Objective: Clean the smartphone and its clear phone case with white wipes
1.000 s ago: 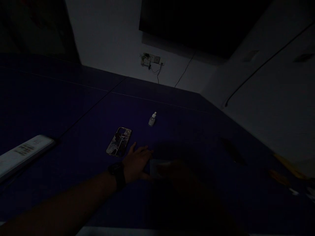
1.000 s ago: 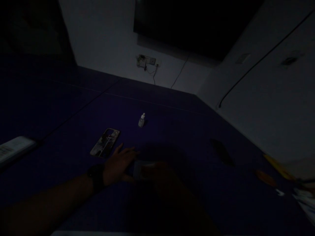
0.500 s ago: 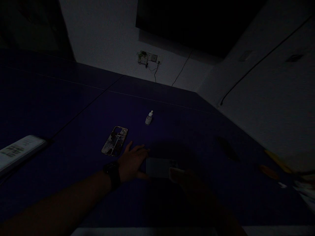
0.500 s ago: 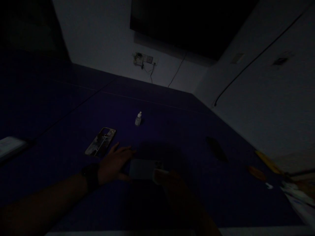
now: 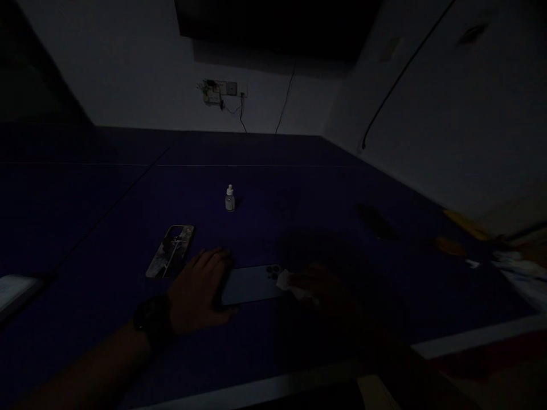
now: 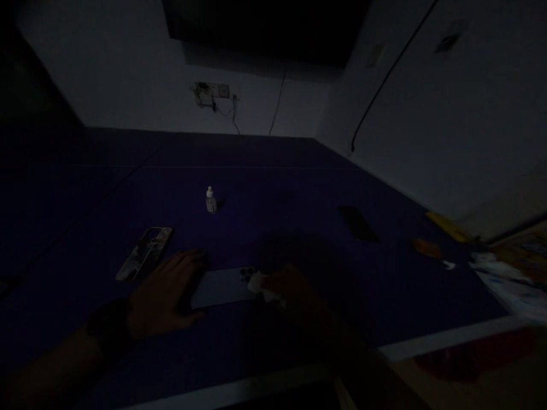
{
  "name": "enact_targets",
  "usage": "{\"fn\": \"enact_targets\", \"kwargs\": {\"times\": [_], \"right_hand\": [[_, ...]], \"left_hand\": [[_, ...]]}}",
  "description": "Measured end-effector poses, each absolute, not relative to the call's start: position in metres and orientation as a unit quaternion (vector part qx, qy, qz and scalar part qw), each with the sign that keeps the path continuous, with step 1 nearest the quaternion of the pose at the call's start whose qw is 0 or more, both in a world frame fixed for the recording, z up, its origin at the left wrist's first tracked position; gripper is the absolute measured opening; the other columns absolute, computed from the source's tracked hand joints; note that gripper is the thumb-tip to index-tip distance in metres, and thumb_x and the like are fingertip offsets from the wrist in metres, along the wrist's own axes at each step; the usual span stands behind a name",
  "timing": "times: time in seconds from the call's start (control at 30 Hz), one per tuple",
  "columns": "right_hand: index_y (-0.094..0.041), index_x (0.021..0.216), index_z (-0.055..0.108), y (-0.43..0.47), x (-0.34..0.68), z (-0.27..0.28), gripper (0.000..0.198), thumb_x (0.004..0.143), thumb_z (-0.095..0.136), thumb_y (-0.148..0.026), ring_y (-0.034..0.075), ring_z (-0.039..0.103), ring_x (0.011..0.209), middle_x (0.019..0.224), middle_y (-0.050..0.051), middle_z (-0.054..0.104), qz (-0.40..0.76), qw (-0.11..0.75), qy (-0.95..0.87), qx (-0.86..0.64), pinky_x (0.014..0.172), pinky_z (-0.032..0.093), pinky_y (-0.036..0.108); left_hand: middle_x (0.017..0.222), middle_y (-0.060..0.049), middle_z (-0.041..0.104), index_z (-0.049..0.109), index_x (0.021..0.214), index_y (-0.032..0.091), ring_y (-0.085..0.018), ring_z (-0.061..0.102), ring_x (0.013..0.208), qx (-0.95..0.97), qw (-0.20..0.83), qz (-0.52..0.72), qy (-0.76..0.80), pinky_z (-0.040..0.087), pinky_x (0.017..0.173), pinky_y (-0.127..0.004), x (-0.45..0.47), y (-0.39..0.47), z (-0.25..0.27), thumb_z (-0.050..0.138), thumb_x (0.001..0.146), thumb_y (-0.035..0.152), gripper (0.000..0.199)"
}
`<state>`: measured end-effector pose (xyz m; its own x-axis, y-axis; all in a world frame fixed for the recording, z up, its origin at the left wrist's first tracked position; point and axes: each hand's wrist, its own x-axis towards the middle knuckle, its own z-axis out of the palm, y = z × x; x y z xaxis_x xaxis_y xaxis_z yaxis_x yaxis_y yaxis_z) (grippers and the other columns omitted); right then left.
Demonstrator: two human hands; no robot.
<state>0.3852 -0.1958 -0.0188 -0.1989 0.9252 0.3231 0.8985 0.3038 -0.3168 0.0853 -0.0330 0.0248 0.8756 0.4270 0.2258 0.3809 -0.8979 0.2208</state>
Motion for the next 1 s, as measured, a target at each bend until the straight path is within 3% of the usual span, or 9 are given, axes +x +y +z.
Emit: {"fn": "enact_targets", "kwargs": {"times": [0.1,0.23,0.4,0.57,0.7,1.0], "right_hand": [[-0.021,0.108,0.069,-0.186,0.395,-0.007,0.030,0.081,0.058,-0.015,0.026,0.064,0.096,0.105,0.011,0.071,0.018,0.265,-0.749,-0.607,0.086,0.052,0.044],[-0.019,0.110,0.065,-0.160,0.410,0.015,0.029,0.083,0.055,-0.015,0.022,0.064,0.087,0.101,0.009,0.066,0.066,0.317,-0.720,-0.613,0.078,0.053,0.037],[-0.019,0.115,0.067,-0.125,0.403,0.022,0.031,0.088,0.053,-0.015,0.022,0.060,0.108,0.116,0.011,0.061,0.175,0.285,-0.810,-0.482,0.091,0.050,0.038],[-0.019,0.124,0.065,-0.120,0.396,0.009,0.033,0.093,0.056,-0.025,0.024,0.058,0.110,0.119,0.012,0.063,0.228,0.230,-0.830,-0.454,0.094,0.049,0.040],[-0.020,0.124,0.065,-0.120,0.391,0.008,0.031,0.097,0.052,-0.026,0.023,0.058,0.108,0.118,0.010,0.063,0.244,0.241,-0.822,-0.454,0.093,0.048,0.038],[-0.017,0.114,0.068,-0.119,0.392,0.019,0.033,0.082,0.059,-0.012,0.024,0.061,0.096,0.106,0.011,0.069,0.148,0.208,-0.850,-0.461,0.084,0.049,0.039]], "left_hand": [[0.142,-0.013,0.054,0.046,0.139,0.021,-0.038,0.048,0.131,0.966,0.107,0.132,0.196,0.042,0.109,-0.054,0.098,-0.042,0.029,0.077,0.072,0.060,0.084],[0.133,-0.010,0.058,0.051,0.133,0.024,-0.034,0.056,0.116,0.961,0.143,0.104,0.214,0.049,0.098,-0.050,0.119,-0.048,0.032,0.084,0.070,0.050,0.076],[0.123,-0.006,0.061,0.057,0.127,0.027,-0.030,0.058,0.108,0.946,0.203,0.115,0.223,0.049,0.093,-0.047,0.132,-0.046,0.027,0.089,0.067,0.041,0.069],[0.125,-0.005,0.060,0.055,0.133,0.029,-0.029,0.056,0.111,0.937,0.235,0.112,0.233,0.049,0.095,-0.045,0.128,-0.047,0.022,0.089,0.069,0.041,0.073],[0.129,-0.007,0.058,0.053,0.135,0.028,-0.030,0.055,0.114,0.946,0.220,0.113,0.210,0.049,0.095,-0.045,0.127,-0.046,0.023,0.084,0.074,0.044,0.071],[0.127,-0.014,0.057,0.052,0.135,0.017,-0.033,0.054,0.108,0.973,0.120,0.120,0.154,0.049,0.088,-0.049,0.128,-0.045,0.017,0.069,0.086,0.053,0.063]]}}
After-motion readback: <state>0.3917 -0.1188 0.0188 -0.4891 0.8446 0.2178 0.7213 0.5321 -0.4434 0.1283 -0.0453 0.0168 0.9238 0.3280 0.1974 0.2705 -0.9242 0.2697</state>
